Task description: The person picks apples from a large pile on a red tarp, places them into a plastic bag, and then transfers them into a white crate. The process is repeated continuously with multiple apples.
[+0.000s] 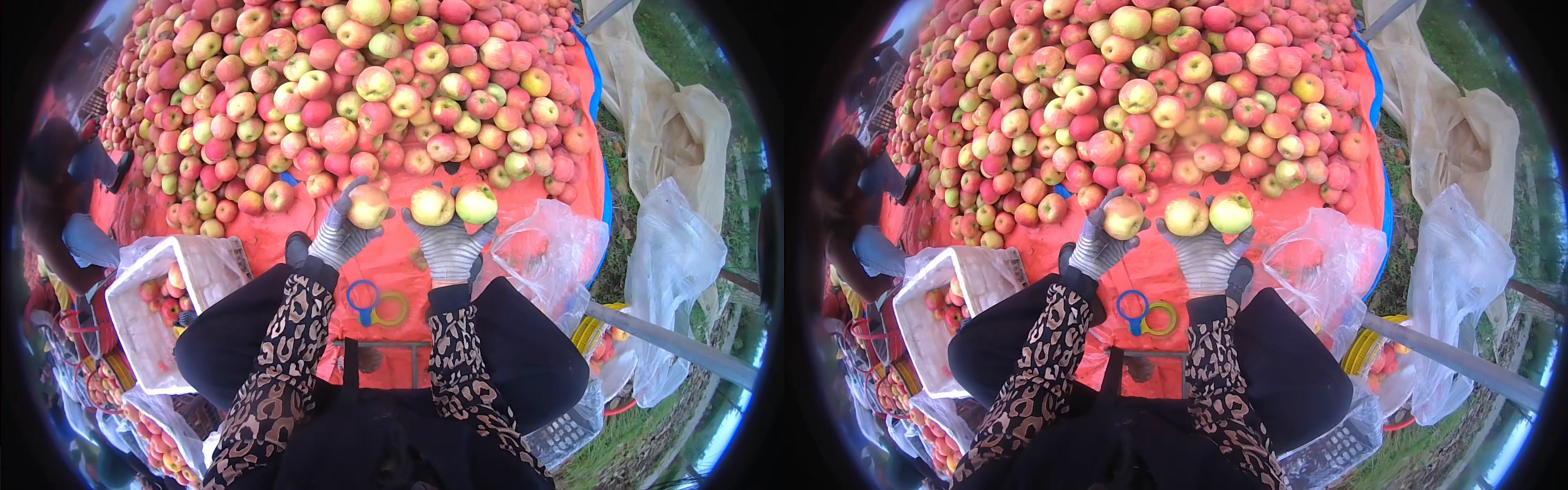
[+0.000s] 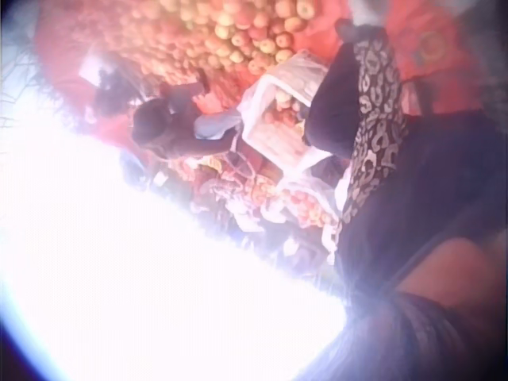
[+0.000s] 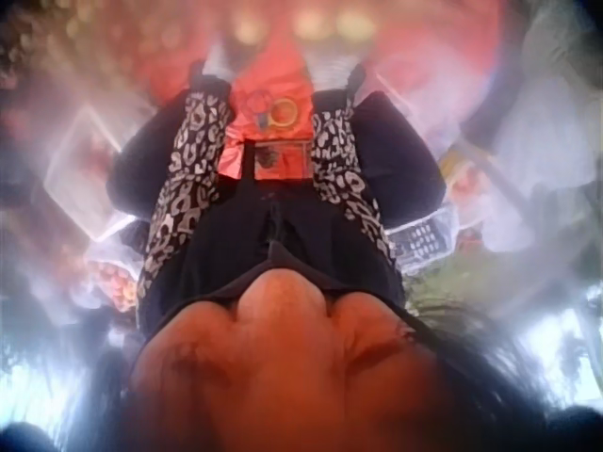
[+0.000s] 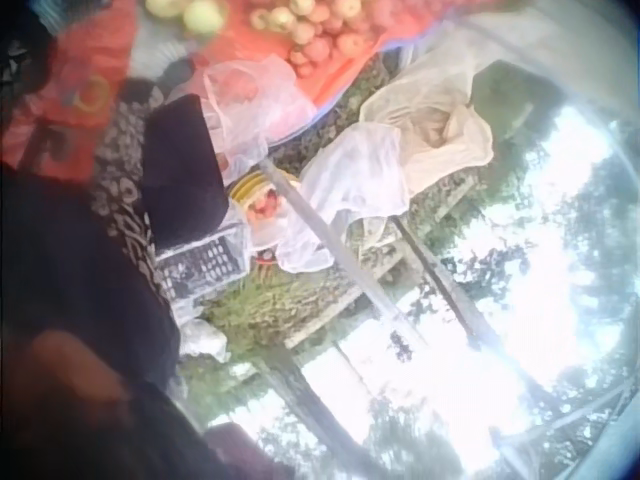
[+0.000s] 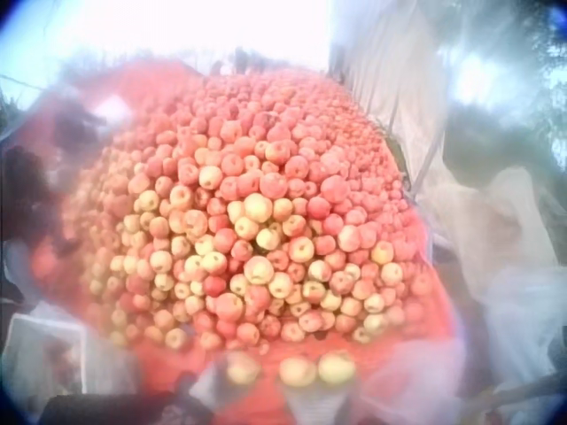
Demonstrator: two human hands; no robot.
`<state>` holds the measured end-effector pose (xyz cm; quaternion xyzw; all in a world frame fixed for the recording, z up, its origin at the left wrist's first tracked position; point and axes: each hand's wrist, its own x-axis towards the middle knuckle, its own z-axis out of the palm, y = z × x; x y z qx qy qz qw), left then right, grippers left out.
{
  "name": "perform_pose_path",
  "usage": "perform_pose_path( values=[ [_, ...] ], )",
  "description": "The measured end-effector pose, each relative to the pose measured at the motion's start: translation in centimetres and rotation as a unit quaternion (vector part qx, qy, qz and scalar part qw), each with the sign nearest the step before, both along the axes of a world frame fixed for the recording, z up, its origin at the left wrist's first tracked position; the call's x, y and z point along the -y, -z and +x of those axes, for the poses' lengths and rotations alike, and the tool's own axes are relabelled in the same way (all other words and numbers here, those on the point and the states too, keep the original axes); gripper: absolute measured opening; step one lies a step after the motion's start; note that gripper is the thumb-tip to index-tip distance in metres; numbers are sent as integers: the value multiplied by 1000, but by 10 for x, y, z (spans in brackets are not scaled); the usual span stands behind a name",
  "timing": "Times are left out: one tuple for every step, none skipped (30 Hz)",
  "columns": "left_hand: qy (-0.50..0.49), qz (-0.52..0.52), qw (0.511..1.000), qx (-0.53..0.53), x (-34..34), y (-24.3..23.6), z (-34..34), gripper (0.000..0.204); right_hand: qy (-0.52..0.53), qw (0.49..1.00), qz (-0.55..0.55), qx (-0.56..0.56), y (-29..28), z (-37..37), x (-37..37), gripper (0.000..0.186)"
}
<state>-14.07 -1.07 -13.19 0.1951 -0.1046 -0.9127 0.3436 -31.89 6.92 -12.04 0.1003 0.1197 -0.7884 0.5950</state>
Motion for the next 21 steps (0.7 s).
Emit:
perform_pose_path(
  values=[
    [0,-33,999,7,-3,-7,-3,72,3,1000,-15,1,-4,1,-1,82],
    [0,-65,998,14,-8,-15,-4,73,5,999,-32,1,-8,1,-3,81],
    [-2,-98,995,24,-11,-25,-5,73,12,999,-31,2,-16,4,-4,81],
    [28,-113,993,-13,-10,-31,-3,73,19,999,-30,3,-24,6,-6,80],
    [31,-134,990,1,-13,-37,-4,73,27,999,-29,4,-32,7,-8,80],
    [33,-155,987,14,-17,-44,-6,74,34,999,-26,1,-41,7,-11,80],
    [35,-176,983,30,-21,-49,-5,74,35,999,-34,0,-49,8,-13,79],
    [27,-182,982,33,-24,-54,-5,73,38,998,-42,0,-57,9,-15,79],
    [22,-186,982,34,-27,-57,-7,73,44,998,-49,-3,-66,7,-19,78],
    [17,-191,981,35,-30,-62,-10,72,51,997,-57,-19,-76,5,-24,78],
    [31,-162,986,24,-32,-67,-13,70,61,995,-66,-34,-86,1,-30,77],
    [50,-131,990,9,-35,-70,-22,69,75,993,-72,-53,-97,-8,-38,76],
    [69,-99,993,0,-39,-73,-26,67,74,992,-93,-40,-108,-13,-46,75],
    [83,-99,990,56,-43,-74,-32,60,74,990,-114,-28,-120,-18,-53,75],
    [101,-102,985,97,-45,-66,-37,58,76,988,-132,-16,-132,-24,-65,74],
    [129,-104,978,128,-47,-57,-48,56,92,987,-126,-27,-150,-26,-80,74],
    [158,-107,969,158,-53,-48,-62,54,112,983,-132,-65,-163,-27,-94,74],
    [157,-80,963,204,-62,-56,-64,50,117,985,-121,-43,-167,-20,-105,74],
    [153,-82,964,199,-75,-56,-85,47,133,984,-110,-48,-190,-23,-128,74],
    [161,-71,962,207,-72,-48,-85,47,124,986,-106,-41,-206,-14,-142,75],
    [169,-60,960,215,-72,-41,-90,46,135,984,-99,-61,-215,-13,-160,79]
  ],
)
